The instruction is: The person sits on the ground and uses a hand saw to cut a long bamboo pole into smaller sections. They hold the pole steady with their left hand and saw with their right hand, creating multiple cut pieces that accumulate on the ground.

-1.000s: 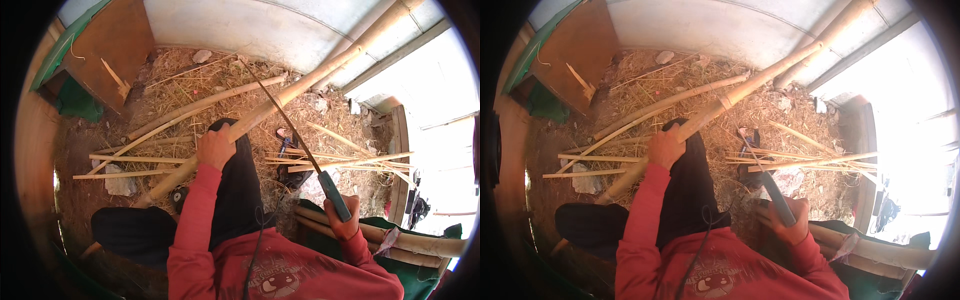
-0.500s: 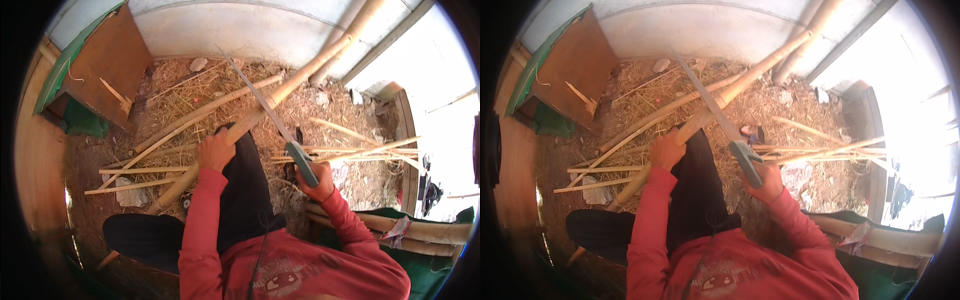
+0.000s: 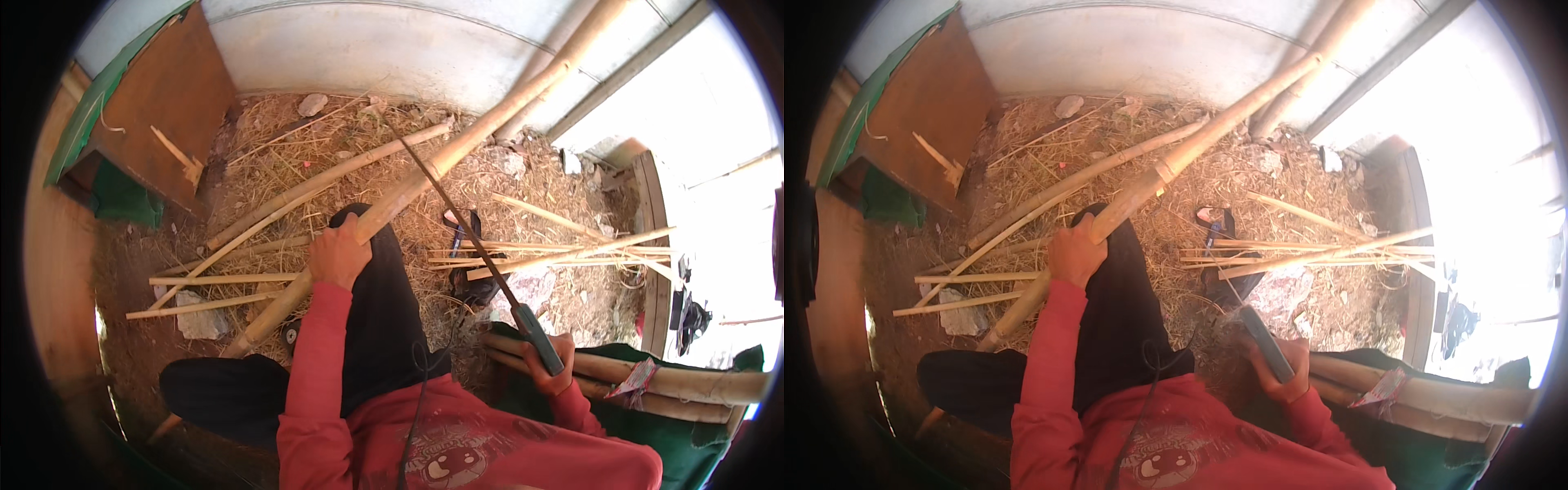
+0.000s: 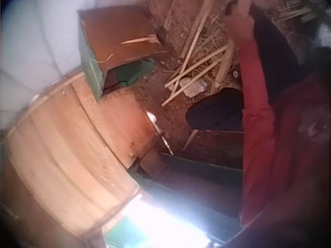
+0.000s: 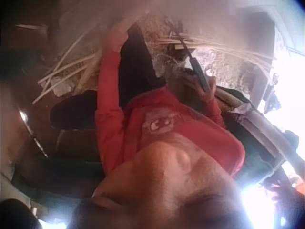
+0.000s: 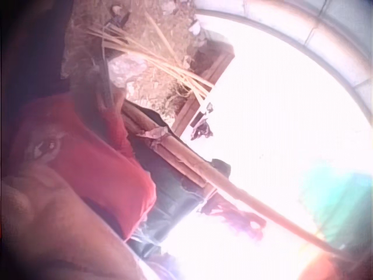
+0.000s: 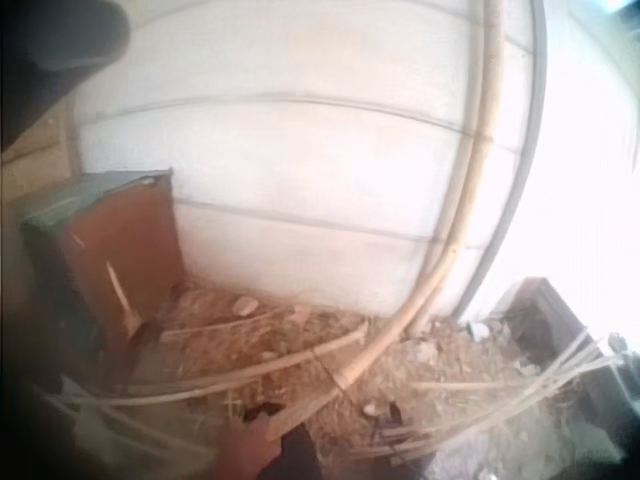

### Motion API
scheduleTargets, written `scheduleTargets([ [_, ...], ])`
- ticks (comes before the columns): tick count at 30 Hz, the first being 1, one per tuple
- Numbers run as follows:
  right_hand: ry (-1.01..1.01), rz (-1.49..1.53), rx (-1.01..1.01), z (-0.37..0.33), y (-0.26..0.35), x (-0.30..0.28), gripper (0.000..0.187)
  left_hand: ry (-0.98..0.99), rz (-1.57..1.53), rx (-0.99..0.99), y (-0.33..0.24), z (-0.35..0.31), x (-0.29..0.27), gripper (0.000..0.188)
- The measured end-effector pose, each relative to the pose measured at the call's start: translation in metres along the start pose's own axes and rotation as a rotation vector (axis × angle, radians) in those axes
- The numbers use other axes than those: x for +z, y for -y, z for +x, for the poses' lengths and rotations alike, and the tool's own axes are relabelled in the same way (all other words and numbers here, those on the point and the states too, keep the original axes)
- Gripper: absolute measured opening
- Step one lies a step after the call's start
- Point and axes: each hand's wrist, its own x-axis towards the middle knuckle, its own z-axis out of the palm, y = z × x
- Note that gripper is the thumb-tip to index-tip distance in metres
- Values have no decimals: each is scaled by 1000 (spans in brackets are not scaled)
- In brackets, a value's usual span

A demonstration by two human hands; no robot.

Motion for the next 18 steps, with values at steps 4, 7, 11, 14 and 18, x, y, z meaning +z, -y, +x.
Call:
scheduleTargets([
  [4,-48,-15,-11,42,-15,43,28,-34,16,65,4,0,12,19],
  [7,18,48,6,47,12,23,21,12,-22,42,4,-8,1,19],
  [11,-28,211,123,1,14,1,12,-86,36,45,5,-9,9,20],
  [14,-132,165,111,43,3,34,19,1,-22,45,-3,-5,8,24],
  [18,79,202,150,14,-13,6,22,-36,23,14,4,0,0,28],
])
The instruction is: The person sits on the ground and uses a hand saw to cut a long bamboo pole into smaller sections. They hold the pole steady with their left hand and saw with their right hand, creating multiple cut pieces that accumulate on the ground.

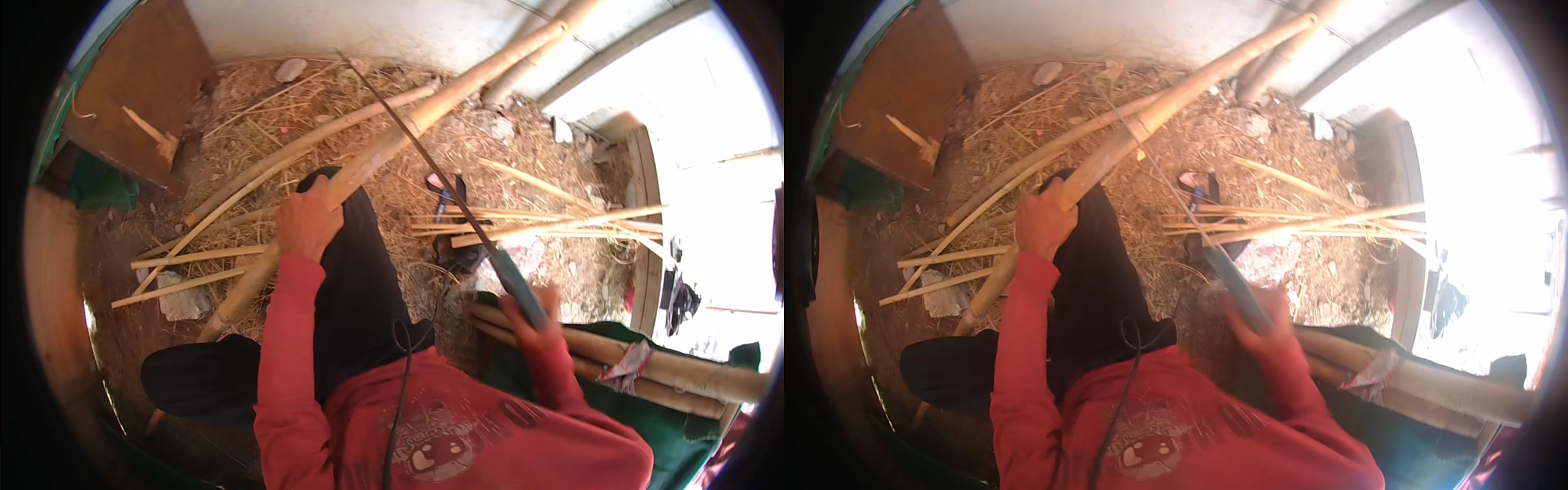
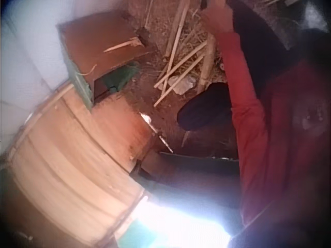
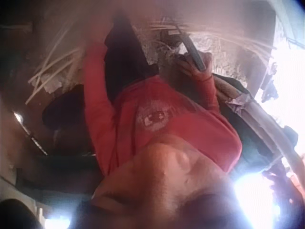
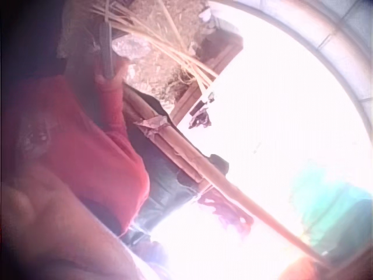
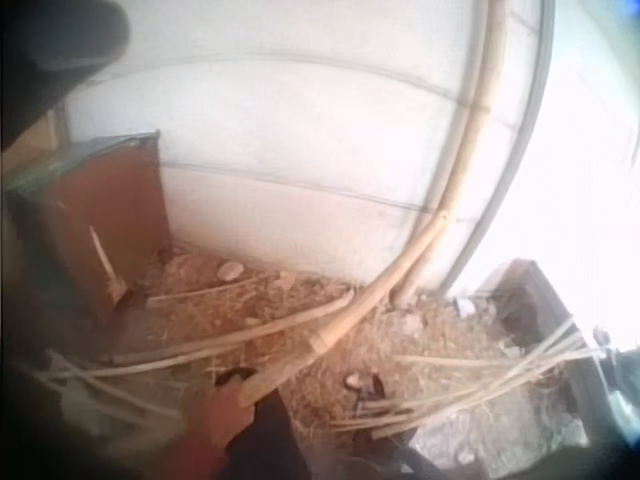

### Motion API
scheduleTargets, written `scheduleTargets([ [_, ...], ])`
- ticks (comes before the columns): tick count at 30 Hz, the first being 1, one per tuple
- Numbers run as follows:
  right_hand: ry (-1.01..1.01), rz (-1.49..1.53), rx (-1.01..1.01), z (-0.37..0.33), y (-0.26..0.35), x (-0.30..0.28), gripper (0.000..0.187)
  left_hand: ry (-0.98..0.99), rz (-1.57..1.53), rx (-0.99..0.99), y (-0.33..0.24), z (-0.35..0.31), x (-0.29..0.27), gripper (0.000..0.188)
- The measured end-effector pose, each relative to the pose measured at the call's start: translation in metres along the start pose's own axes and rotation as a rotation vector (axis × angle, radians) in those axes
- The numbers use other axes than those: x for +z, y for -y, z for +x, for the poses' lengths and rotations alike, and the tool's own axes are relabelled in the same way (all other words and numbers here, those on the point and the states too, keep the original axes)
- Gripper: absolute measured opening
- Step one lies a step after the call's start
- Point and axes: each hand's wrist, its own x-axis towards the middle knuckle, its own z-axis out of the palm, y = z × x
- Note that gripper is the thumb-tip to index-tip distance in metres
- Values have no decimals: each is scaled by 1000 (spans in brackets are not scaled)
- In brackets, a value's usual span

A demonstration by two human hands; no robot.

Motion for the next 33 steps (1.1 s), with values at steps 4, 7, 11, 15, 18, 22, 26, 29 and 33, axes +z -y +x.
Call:
scheduleTargets([
  [4,-40,328,285,-1,28,-7,44,66,-12,6,2,-6,6,30],
  [7,11,-241,-32,23,-10,22,28,98,-19,34,-2,-11,8,31],
  [11,68,-71,-88,5,20,-15,15,64,-8,14,9,-2,6,31],
  [15,-40,-53,33,9,15,3,7,96,10,-20,2,-3,13,31],
  [18,-157,34,97,0,-1,26,6,89,-24,19,3,-13,18,31],
  [22,-11,-31,-13,-2,6,-7,7,11,-13,24,0,2,-2,24],
  [26,-114,-138,-210,51,-15,31,10,57,-22,35,-12,-2,14,24],
  [29,-29,-80,-32,7,0,3,8,-2,32,58,11,7,2,24],
  [33,20,-81,54,5,0,-18,8,-8,37,32,0,-2,3,23],
])
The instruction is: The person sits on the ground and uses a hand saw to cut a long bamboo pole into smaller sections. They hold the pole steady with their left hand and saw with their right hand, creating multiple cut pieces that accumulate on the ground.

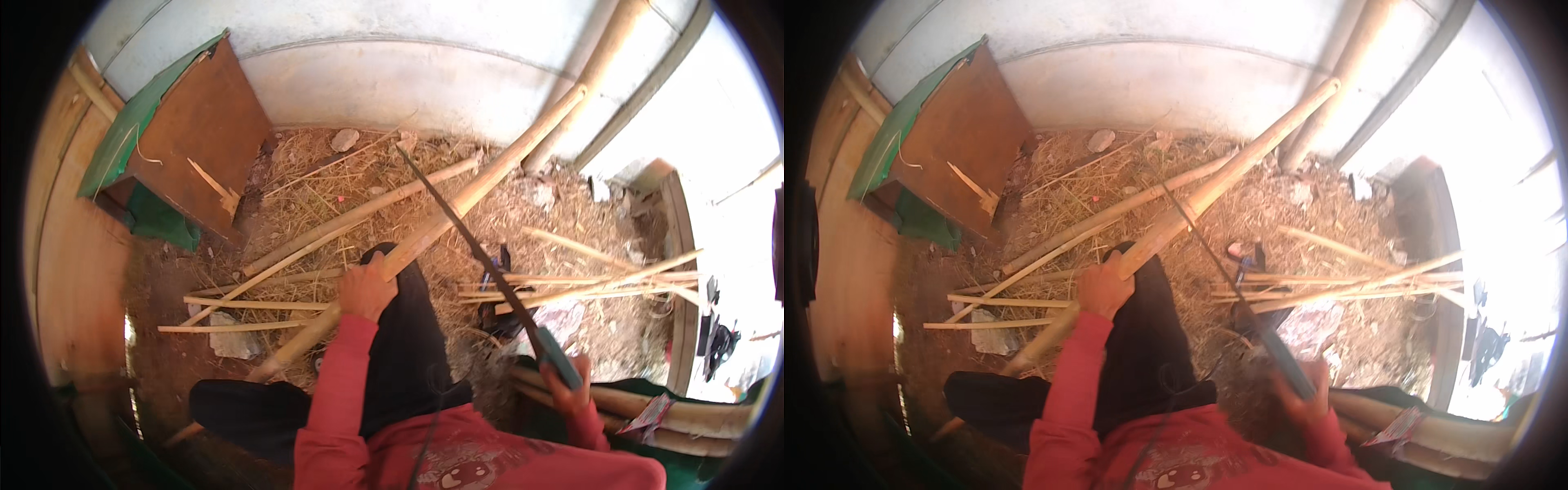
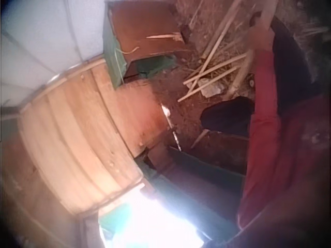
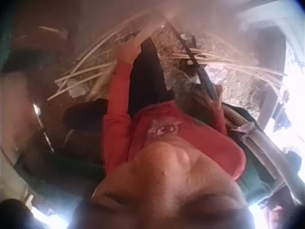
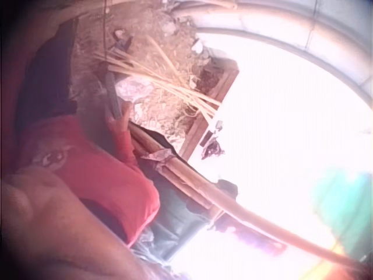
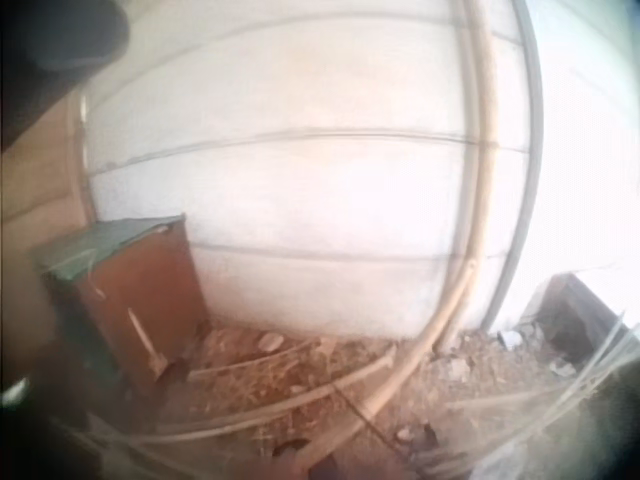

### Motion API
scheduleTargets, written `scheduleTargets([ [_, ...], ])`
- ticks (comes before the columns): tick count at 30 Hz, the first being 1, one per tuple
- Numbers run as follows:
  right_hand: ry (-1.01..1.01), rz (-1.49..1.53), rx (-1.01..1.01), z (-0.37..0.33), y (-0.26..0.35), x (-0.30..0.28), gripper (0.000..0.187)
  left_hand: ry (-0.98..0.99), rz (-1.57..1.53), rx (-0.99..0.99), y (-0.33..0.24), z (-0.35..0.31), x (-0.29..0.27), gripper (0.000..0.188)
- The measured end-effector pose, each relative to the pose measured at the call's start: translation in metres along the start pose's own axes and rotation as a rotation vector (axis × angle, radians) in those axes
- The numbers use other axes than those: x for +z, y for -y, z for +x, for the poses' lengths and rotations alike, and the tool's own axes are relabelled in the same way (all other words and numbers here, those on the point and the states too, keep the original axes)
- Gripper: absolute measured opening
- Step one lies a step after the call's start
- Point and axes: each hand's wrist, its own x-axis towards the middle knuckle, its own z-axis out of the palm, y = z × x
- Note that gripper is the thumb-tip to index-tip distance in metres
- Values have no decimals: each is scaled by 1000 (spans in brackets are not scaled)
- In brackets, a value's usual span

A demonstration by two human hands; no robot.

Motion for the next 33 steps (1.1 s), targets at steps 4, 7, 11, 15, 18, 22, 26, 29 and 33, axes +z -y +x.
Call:
scheduleTargets([
  [4,-212,-328,-389,58,-17,43,9,9,-18,29,-3,-1,8,21],
  [7,-72,-144,-261,4,-4,18,10,-9,-4,21,8,-5,-5,18],
  [11,-94,91,-116,20,-8,23,10,-53,43,18,-2,-5,4,17],
  [15,-125,-226,-197,20,-6,36,11,-102,52,27,-3,-15,17,20],
  [18,-50,-57,-117,-13,2,7,14,-84,102,-11,-6,-11,4,18],
  [22,-24,22,-178,39,2,39,8,-76,27,51,-5,-12,18,16],
  [26,-145,-50,-279,15,8,39,10,-128,79,49,2,-5,13,16],
  [29,-212,-20,-285,-9,-6,32,9,-121,48,37,-1,-5,18,17],
  [33,-201,-75,-111,26,-9,55,9,-134,15,57,1,-4,21,18],
])
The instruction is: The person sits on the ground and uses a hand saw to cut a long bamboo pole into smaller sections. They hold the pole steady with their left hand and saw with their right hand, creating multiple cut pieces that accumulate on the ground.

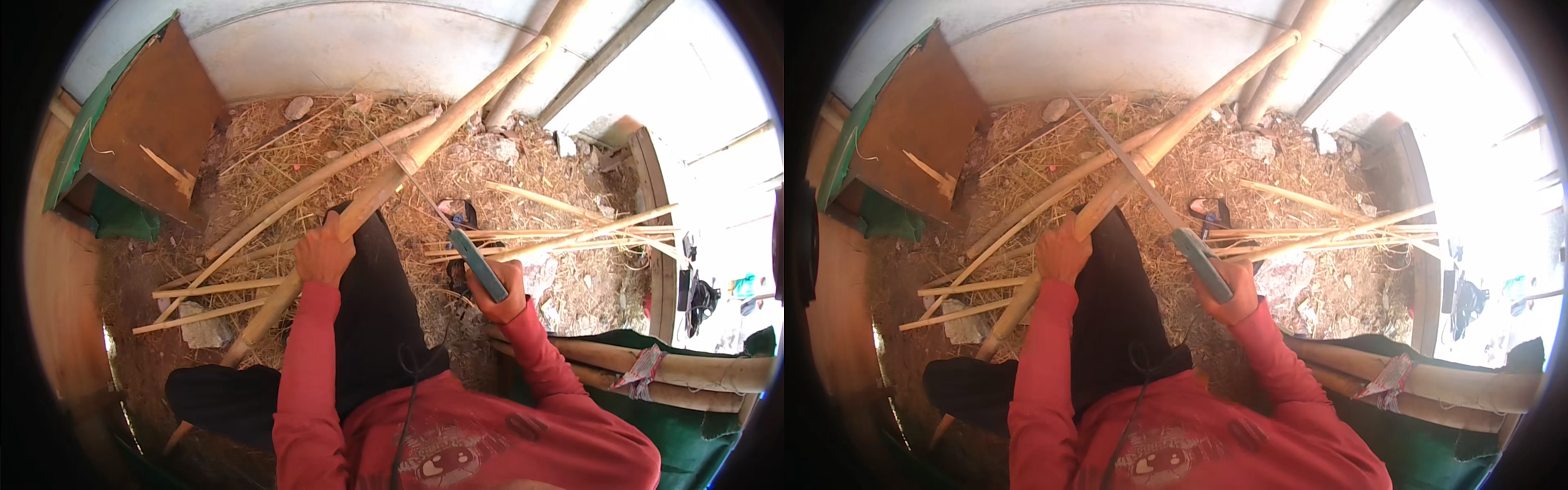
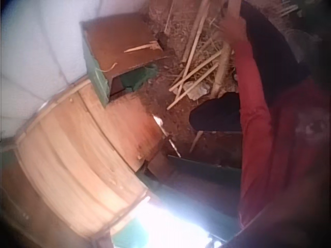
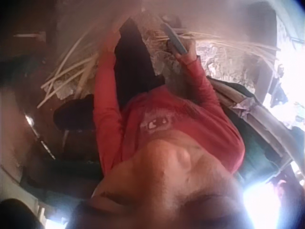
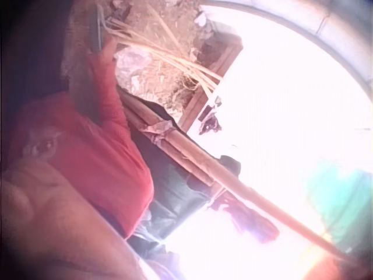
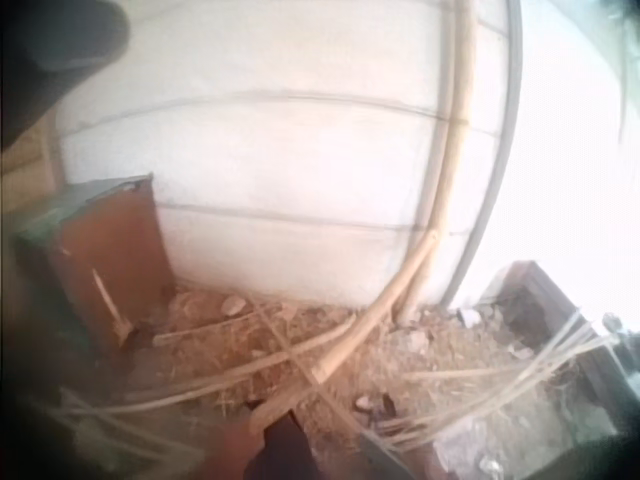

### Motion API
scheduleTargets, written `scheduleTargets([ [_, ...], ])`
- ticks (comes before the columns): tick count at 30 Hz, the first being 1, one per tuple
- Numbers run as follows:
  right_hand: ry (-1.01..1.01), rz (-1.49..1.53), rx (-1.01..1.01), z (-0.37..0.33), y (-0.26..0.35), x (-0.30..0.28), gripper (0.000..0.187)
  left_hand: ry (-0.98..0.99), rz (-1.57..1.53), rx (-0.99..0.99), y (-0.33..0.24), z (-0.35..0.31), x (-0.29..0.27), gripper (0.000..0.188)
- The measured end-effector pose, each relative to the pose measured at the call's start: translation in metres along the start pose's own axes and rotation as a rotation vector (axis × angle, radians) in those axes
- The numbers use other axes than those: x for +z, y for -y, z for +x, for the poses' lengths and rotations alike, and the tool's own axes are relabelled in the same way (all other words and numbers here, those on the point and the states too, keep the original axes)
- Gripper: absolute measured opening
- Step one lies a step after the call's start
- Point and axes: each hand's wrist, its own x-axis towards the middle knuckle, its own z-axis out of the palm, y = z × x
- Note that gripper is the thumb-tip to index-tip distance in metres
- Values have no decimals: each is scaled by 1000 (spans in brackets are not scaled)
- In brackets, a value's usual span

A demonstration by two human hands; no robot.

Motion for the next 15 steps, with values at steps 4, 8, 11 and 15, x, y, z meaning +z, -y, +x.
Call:
scheduleTargets([
  [4,-14,78,-111,-22,21,-29,16,34,43,-36,5,-1,-2,19],
  [8,184,69,-46,21,17,-3,3,2,86,-19,-8,-10,7,18],
  [11,162,-98,-162,17,9,-5,11,69,87,-53,1,-15,-7,17],
  [15,76,52,-102,-38,-28,-36,6,5,35,-52,-4,8,9,20],
])
